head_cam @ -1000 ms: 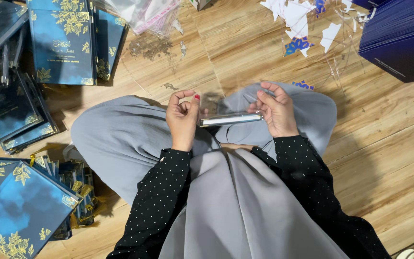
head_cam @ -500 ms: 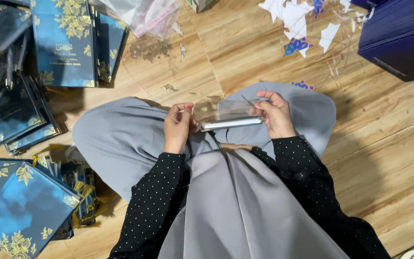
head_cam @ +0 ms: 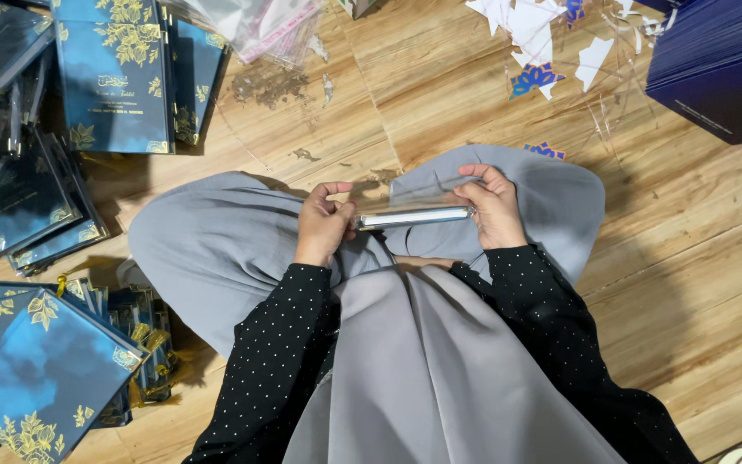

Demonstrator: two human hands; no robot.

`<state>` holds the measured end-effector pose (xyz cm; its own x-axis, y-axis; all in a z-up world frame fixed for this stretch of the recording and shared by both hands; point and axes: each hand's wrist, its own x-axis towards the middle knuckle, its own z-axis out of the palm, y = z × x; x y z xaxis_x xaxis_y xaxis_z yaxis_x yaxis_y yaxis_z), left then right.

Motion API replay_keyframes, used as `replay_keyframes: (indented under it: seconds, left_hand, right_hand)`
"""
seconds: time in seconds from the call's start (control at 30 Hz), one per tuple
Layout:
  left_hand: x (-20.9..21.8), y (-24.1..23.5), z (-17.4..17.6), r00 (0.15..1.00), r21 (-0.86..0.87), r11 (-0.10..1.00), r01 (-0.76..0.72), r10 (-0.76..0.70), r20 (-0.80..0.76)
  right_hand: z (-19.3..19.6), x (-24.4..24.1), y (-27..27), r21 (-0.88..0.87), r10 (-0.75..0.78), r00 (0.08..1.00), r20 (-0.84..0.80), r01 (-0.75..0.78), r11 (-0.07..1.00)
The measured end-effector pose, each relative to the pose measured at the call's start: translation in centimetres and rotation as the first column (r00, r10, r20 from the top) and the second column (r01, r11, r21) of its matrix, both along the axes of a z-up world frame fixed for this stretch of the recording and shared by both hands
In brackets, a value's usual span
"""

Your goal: The person places blue booklets into plastic sleeves, peels away adhesive strips, and seals the sleeves by hand.

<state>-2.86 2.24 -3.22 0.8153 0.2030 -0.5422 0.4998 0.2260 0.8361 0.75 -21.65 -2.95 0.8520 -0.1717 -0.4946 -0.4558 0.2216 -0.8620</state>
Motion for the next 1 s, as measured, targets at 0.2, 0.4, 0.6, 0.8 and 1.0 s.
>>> replay_keyframes:
  seconds: [0.2, 0.4, 0.6, 0.8, 1.0]
  left_hand:
    - [0.2, 0.1, -0.1, 0.998, 0.015, 0.999, 0.040, -0.039, -0.049]
    - [0.1, 0.5, -0.8, 0.988, 0.002, 0.991, 0.134, -0.133, -0.072]
    - [-1.7, 0.7, 3.3, 0.907, 0.032, 0.917, 0.397, -0.387, -0.166]
    - [-2.1, 0.3, 3.3, 0.851, 0.272, 0.808, 0.524, -0.483, -0.206]
    - [-2.0, 0.0, 7.2, 0.854, 0.412, 0.749, 0.520, -0.462, -0.238]
  right_hand:
    - [2.0, -0.4, 0.8, -0.061, 0.051, 0.998, -0.049, -0.054, 0.997]
    - [1.1, -0.4, -0.2, -0.179, 0.222, 0.973, -0.065, -0.230, 0.957]
    - [1.7, -2.3, -1.5, -0.300, 0.388, 0.914, -0.118, -0.405, 0.864]
    - [2.1, -5.1, -1.1, -0.286, 0.359, 0.918, -0.171, -0.395, 0.873]
    - [2.0, -5.2, -0.2, -0.251, 0.272, 0.959, -0.076, -0.283, 0.926]
